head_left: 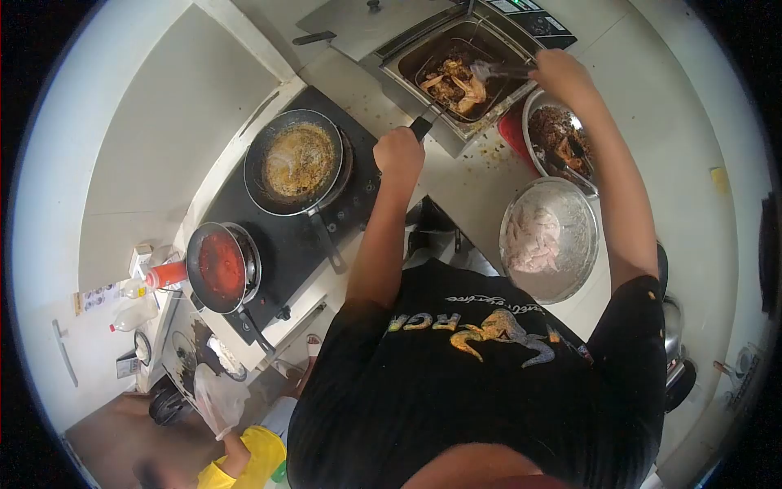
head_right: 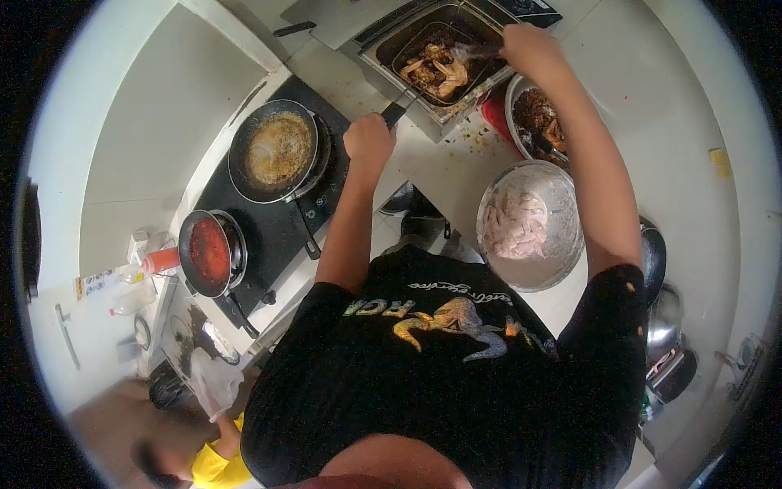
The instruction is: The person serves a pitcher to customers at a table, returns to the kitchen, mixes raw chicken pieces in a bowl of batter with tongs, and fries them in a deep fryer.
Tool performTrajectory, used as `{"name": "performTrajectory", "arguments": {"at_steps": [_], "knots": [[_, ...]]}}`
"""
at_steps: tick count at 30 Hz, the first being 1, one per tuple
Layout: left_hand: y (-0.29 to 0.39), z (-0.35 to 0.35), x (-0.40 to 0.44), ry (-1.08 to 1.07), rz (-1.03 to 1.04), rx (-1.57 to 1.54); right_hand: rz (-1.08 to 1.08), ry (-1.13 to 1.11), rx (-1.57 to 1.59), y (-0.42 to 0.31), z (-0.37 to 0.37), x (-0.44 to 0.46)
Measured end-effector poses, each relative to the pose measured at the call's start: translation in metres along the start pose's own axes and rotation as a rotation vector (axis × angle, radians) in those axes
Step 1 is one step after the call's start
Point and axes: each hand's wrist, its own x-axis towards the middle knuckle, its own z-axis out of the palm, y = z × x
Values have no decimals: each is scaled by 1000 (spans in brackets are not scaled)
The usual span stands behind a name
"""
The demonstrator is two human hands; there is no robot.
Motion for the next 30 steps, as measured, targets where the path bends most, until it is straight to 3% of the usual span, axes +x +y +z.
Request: {"name": "performTrajectory", "arguments": {"at_steps": [3,7,13,19,22,25,28,30], "knots": [[0,-2,-1,-3,20,-18,-20,-9,-16,0,24,11],[-4,-2,-5,18,20,-42,-20,-121,-91,-4,0,-1],[-10,30,-14,12,-85,-119,66,59,-143,9,-26,-23],[-8,38,-17,-10,-108,-130,80,-42,-214,-22,-26,12],[-7,36,-16,-12,-102,-137,-85,-114,-262,9,-10,60],[-10,33,-16,-15,-93,-150,-299,-347,-189,79,4,116],[-14,37,-14,-21,-89,-166,5,-534,112,98,-26,95],[-15,37,-11,-24,-86,-177,31,-530,250,112,-19,80]]}}
